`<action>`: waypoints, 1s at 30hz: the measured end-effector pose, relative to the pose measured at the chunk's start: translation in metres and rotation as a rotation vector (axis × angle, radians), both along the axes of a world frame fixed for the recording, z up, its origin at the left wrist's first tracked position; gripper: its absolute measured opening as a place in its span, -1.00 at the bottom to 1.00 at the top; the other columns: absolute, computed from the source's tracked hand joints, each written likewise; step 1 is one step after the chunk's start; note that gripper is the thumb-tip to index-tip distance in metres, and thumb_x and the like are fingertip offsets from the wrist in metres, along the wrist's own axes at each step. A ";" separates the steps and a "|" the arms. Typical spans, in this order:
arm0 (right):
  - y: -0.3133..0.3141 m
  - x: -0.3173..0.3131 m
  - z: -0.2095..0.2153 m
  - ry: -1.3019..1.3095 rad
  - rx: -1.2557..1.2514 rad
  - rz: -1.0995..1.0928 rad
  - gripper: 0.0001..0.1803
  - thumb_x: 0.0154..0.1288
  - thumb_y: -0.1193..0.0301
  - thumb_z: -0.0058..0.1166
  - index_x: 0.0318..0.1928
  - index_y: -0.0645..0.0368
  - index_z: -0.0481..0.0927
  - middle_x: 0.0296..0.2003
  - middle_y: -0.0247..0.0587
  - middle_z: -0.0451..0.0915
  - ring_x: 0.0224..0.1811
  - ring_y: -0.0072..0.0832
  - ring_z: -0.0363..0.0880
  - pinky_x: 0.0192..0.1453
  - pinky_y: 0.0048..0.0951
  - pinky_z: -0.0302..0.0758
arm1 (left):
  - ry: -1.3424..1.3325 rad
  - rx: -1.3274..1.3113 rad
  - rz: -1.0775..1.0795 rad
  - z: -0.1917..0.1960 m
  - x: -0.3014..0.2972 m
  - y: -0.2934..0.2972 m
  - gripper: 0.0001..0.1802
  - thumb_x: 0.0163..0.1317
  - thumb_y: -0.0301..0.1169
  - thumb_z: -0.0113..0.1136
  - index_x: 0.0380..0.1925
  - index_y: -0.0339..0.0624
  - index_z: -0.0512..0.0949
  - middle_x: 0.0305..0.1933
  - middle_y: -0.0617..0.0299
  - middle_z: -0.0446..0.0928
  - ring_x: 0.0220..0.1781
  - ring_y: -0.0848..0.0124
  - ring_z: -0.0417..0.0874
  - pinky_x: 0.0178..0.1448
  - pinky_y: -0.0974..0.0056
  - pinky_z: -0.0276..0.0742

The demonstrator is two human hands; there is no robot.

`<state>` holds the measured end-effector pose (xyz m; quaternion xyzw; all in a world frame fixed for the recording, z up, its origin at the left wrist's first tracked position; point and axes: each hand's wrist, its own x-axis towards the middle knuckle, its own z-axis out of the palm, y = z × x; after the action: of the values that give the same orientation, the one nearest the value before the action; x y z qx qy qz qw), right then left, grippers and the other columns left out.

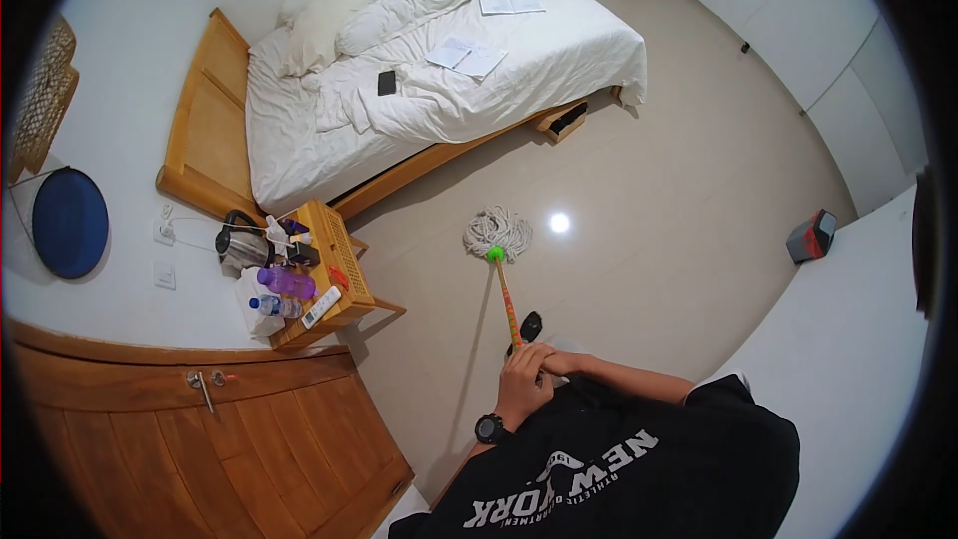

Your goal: Mopping the floor of a hotel room.

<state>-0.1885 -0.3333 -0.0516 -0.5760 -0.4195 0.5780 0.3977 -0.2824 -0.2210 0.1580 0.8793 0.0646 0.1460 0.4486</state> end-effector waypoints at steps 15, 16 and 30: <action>0.098 0.041 0.110 -0.849 0.185 -0.190 -0.83 0.05 0.27 0.11 -0.34 0.04 0.56 -0.42 -0.21 0.59 -0.15 -0.16 0.55 0.11 0.15 0.30 | -0.163 -0.351 0.315 -0.029 0.057 0.060 -0.76 -0.17 -0.83 -0.10 -0.64 -0.25 0.45 -0.48 0.14 0.56 -0.30 0.25 0.56 -0.07 0.27 0.44; 0.100 0.041 0.126 -0.889 0.185 -0.196 -0.80 0.04 0.28 0.11 -0.30 0.02 0.57 -0.46 -0.22 0.58 -0.13 -0.17 0.56 0.15 0.22 0.27 | -0.155 -0.351 0.296 -0.011 0.056 0.061 -0.76 -0.17 -0.83 -0.10 -0.64 -0.25 0.45 -0.48 0.14 0.56 -0.30 0.25 0.56 -0.07 0.27 0.44; 0.153 0.097 0.103 -0.853 -0.057 -0.077 -0.68 0.16 0.23 0.07 -0.05 -0.06 0.55 -0.04 -0.16 0.52 0.07 0.01 0.48 0.30 0.47 0.06 | -0.158 -0.272 0.046 -0.071 0.105 0.120 -0.86 -0.25 -0.70 -0.11 -0.78 -0.29 0.43 -0.73 0.17 0.45 -0.67 0.36 0.45 -0.49 0.35 0.33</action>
<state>-0.0919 -0.1799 0.0512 -0.7894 -0.5085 0.2840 0.1939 -0.1777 -0.1007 0.0871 0.7944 0.0685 0.2148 0.5640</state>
